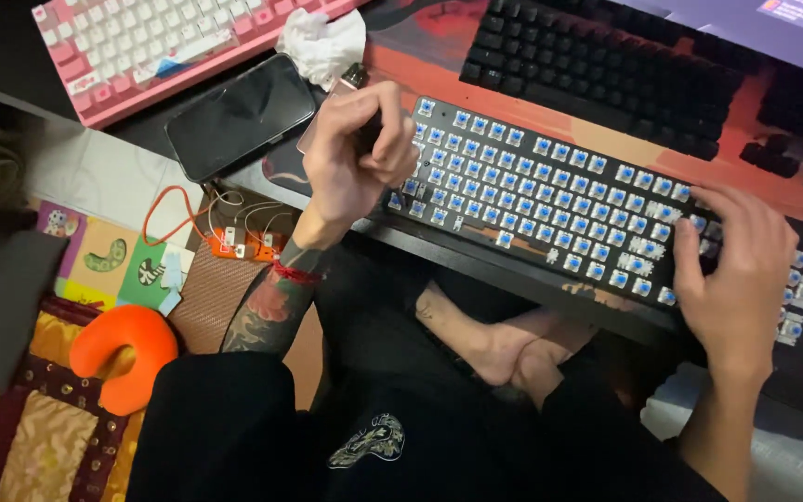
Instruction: Pressing and seating mechanical switches on a keyboard plate using fingers and a small tool
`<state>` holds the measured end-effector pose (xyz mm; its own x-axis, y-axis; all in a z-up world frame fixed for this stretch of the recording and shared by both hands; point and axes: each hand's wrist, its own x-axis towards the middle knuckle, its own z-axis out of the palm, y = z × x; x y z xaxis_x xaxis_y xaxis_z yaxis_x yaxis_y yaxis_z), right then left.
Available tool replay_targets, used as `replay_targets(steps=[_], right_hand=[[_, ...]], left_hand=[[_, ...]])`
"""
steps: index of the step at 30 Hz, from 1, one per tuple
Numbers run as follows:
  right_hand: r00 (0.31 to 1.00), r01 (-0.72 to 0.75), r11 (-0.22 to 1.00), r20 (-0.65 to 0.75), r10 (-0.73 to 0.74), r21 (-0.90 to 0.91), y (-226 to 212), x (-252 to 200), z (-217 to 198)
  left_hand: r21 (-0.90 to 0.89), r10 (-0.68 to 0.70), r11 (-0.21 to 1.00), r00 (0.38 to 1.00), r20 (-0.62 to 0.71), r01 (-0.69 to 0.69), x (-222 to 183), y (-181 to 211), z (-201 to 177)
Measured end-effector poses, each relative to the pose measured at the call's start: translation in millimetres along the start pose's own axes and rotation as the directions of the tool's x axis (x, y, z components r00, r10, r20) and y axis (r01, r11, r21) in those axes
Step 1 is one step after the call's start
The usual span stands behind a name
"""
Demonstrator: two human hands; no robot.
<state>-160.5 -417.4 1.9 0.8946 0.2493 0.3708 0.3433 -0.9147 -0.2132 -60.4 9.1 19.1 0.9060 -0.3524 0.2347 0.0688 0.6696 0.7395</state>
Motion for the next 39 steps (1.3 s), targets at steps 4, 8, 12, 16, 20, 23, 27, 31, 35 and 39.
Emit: replay_targets(steps=[4,8,12,16,20,23,27,31,35,39], right_hand=[[1.000,0.008,1.000,0.001,-0.008,0.001,1.1,0.1,0.4],[1.000,0.008,1.000,-0.004,-0.008,-0.004,4.2,-1.9,3.1],[1.000,0.010,1.000,-0.007,-0.010,-0.018,3.3,-0.9,2.4],[1.000,-0.010,1.000,-0.005,0.010,-0.013,-1.2,2.1,-0.1],[1.000,-0.021,0.999,-0.022,0.022,0.044,-3.3,4.8,-0.2],[0.999,-0.036,0.998,-0.032,0.037,0.058,-2.3,6.2,-1.2],[0.996,-0.079,0.996,-0.044,0.080,0.038,0.7,9.0,2.0],[0.994,-0.062,0.998,-0.095,0.060,-0.020,22.1,1.1,17.7],[0.994,-0.089,0.996,-0.069,0.089,0.000,26.0,-1.5,21.1],[0.994,-0.086,0.995,-0.073,0.083,-0.042,32.7,-3.9,26.8]], left_hand=[[-0.005,0.010,1.000,1.000,-0.017,-0.010,-0.6,0.6,0.3],[0.035,0.027,0.999,0.999,-0.034,-0.026,-1.6,-1.2,0.8],[0.084,0.057,0.995,0.998,-0.033,-0.054,-2.2,-2.4,1.3],[0.039,0.040,0.998,0.999,-0.008,-0.040,-2.3,-1.2,2.2],[0.026,0.030,0.999,0.999,-0.012,-0.029,-4.1,-5.5,-0.8],[-0.026,0.036,0.999,0.999,-0.026,-0.036,-9.7,-14.4,-11.0],[0.029,0.043,0.999,0.999,-0.016,-0.043,-6.4,-14.4,-6.4],[0.197,0.165,0.967,0.986,0.011,-0.164,2.6,-25.9,-12.2],[0.344,0.124,0.934,0.991,-0.055,-0.098,4.9,-21.7,-4.9],[0.377,0.153,0.919,0.986,-0.073,-0.115,6.0,-25.2,-7.2]])
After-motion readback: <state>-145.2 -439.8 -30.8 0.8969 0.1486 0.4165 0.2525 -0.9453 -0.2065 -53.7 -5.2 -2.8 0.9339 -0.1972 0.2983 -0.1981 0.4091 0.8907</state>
